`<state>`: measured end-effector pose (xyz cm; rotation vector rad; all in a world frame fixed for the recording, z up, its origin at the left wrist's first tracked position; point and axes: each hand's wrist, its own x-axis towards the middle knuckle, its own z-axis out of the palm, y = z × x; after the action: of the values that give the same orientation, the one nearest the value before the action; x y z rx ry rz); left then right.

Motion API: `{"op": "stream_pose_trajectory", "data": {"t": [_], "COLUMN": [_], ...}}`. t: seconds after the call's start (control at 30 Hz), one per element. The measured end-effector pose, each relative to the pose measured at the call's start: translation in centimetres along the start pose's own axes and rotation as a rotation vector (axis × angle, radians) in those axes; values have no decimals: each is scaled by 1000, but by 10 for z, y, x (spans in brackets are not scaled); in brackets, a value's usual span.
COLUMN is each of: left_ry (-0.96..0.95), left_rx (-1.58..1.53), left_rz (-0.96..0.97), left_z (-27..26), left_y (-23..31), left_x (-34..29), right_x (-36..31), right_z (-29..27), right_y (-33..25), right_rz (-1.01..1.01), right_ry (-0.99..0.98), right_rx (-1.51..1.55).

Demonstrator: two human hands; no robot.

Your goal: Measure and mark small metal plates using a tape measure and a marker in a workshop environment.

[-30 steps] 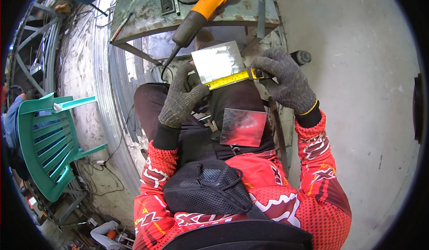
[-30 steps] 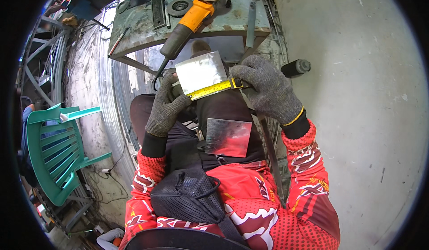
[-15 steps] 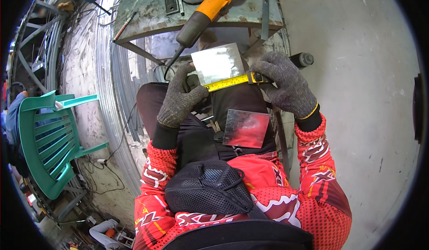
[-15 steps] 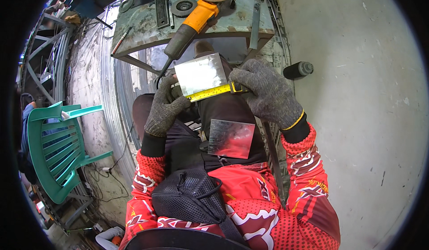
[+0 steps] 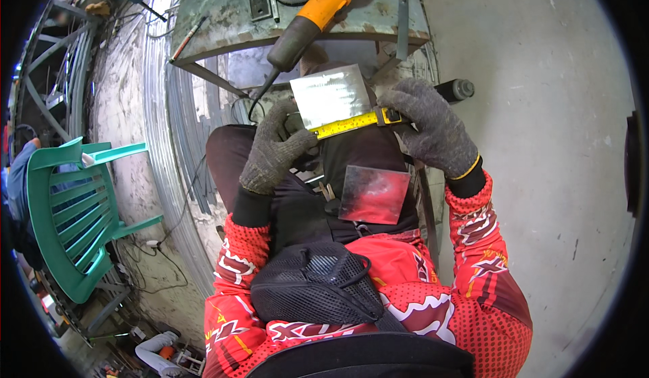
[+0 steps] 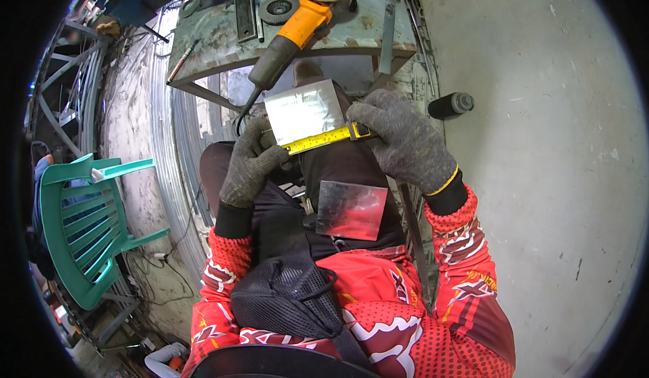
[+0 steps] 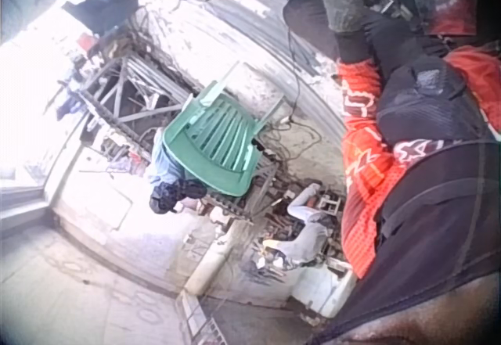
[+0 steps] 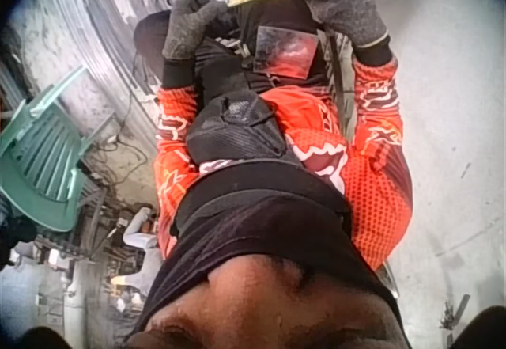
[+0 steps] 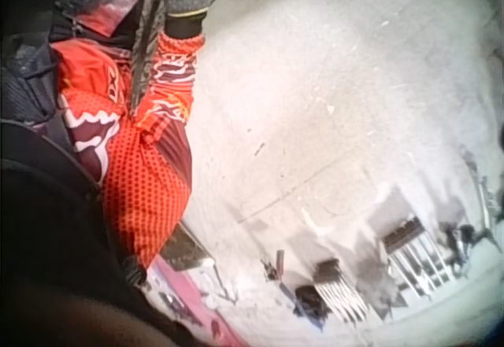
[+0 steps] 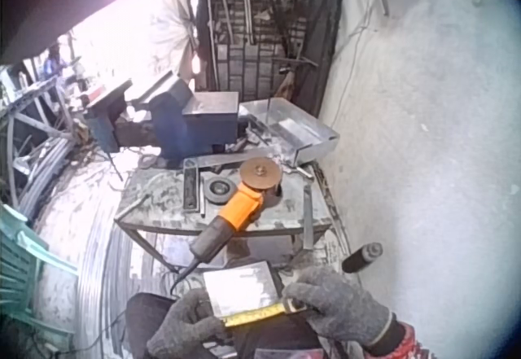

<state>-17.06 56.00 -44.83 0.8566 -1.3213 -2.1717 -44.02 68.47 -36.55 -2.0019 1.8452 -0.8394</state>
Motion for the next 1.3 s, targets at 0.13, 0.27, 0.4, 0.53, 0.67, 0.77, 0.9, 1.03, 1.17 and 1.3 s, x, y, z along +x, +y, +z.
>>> {"op": "stream_pose_trajectory", "data": {"t": [0.13,0.27,0.4,0.53,0.67,0.77,0.9,1.03,1.17,1.3], "left_ry": [8,24,20,-6,10,59,50,35,30,94], "left_rx": [0,-34,15,-153,-77,111,154,118,109,108], "left_rz": [39,19,17,-7,-5,49,31,-20,-24,-27], "left_z": [3,5,4,7,12,11,8,9,9,8], "left_y": [4,5,8,11,10,11,15,17,17,15], "left_x": [3,4,4,2,4,4,2,1,3,2], "right_x": [2,3,2,1,3,2,0,1,3,4], "right_z": [-3,0,1,2,0,-2,-3,-3,-3,-4], "right_y": [1,3,6,5,6,5,4,4,3,1], "right_rz": [36,-27,-28,-38,-2,0,9,-28,-5,2], "right_ry": [-50,25,-3,13,-55,-58,-46,-13,-17,-37], "right_rx": [-52,-14,-2,-28,-11,-25,-72,-117,-108,-114]}}
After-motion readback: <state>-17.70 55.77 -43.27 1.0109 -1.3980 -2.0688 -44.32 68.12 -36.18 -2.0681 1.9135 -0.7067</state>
